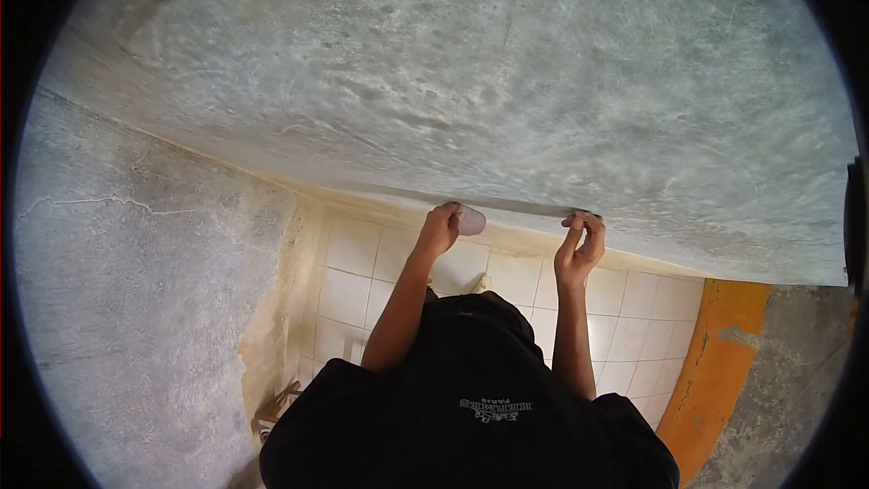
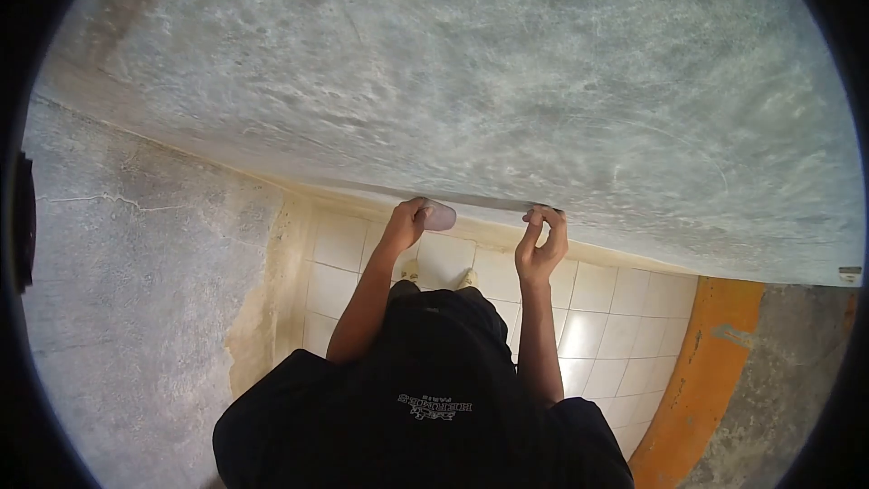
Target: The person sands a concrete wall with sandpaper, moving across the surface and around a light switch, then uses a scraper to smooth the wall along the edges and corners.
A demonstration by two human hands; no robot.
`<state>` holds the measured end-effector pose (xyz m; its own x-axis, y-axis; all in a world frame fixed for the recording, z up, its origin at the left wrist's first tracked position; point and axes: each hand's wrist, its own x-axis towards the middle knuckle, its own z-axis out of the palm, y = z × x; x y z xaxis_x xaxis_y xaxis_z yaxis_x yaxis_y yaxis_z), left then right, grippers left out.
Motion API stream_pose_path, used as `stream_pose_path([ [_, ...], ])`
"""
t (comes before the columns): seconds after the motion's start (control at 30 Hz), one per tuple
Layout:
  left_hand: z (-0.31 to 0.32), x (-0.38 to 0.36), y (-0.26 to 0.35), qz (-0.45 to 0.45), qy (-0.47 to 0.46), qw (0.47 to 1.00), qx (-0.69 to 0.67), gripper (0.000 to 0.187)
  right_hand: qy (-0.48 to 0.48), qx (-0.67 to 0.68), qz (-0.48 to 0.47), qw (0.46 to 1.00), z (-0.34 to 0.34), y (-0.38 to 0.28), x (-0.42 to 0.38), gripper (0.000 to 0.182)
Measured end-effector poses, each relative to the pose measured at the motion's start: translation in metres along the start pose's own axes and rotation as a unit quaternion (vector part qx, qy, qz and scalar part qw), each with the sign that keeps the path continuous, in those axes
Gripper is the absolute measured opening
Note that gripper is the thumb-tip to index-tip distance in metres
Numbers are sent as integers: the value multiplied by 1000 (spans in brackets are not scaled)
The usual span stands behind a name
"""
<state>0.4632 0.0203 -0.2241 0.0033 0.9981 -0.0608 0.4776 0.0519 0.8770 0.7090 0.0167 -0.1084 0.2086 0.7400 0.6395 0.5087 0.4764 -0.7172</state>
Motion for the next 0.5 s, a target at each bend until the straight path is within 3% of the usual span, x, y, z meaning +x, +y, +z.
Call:
stream_pose_path([
  [0.07, -6, 1, 3, -12, -47, 998, -41, 14, -10, -10, -12, 1000, 0, 0, 2, 8],
  [0.17, 5, 2, -14, 7, 36, 999, -4, 19, -14, -14, -5, 1000, -4, -2, 2, 8],
  [0.27, -2, 2, -9, -34, -34, 998, -38, 18, -5, -4, 3, 1000, 1, -2, 1, 6],
  [0.37, 10, 6, -34, -25, 5, 1000, 15, 19, 11, 2, 7, 1000, 1, 2, -3, 5],
  [0.5, 21, 11, -54, -44, -32, 998, -17, 19, 11, -4, 16, 1000, 2, -2, -2, 6],
])
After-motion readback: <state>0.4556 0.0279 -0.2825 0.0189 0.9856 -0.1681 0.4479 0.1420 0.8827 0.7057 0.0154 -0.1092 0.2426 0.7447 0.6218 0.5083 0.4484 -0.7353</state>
